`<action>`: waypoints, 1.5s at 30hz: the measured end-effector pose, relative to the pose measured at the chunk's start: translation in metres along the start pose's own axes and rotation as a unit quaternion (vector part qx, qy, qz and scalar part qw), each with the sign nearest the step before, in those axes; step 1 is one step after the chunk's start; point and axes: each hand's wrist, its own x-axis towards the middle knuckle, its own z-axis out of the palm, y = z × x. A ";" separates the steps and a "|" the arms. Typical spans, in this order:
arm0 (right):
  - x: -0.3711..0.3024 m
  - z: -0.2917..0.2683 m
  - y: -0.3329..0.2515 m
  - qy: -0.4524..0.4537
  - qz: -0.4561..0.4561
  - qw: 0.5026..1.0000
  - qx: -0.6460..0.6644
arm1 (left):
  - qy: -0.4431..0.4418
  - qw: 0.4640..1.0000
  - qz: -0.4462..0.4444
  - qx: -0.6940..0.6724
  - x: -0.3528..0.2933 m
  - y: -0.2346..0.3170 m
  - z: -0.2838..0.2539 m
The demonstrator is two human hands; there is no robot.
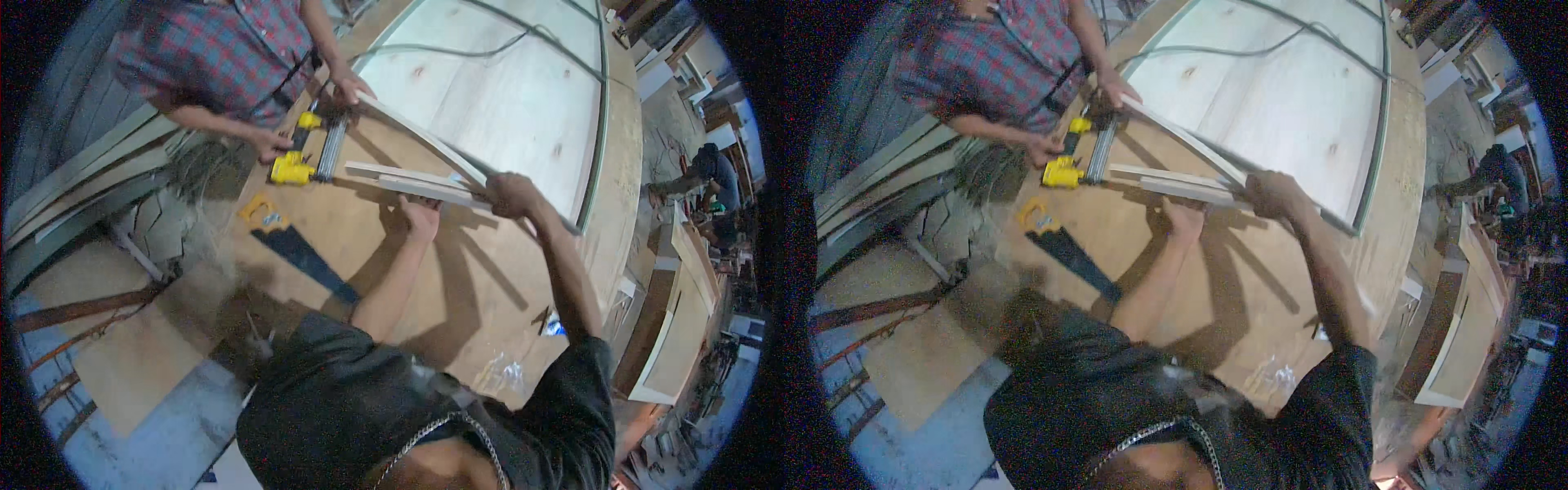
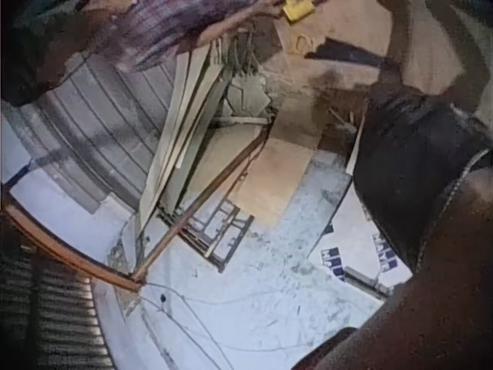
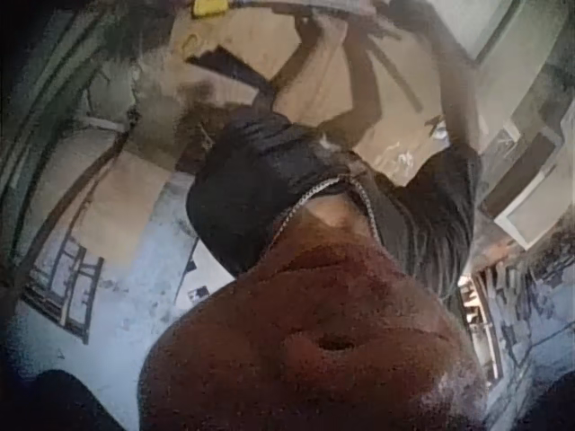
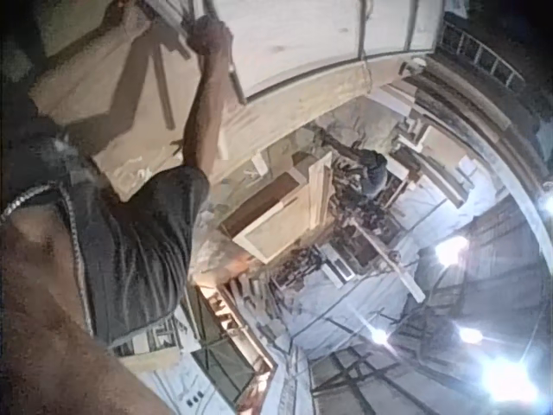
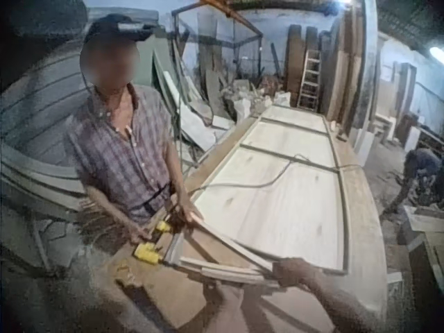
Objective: The person applies glue from a tube onto several curved wooden strips, spreading it along the surface of the wood. The person handles the strips individually while another person works on a larger frame nearby.
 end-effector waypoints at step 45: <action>-0.204 0.327 -0.057 0.344 0.000 0.932 0.117 | 0.088 0.420 0.406 0.807 -0.163 0.004 -0.092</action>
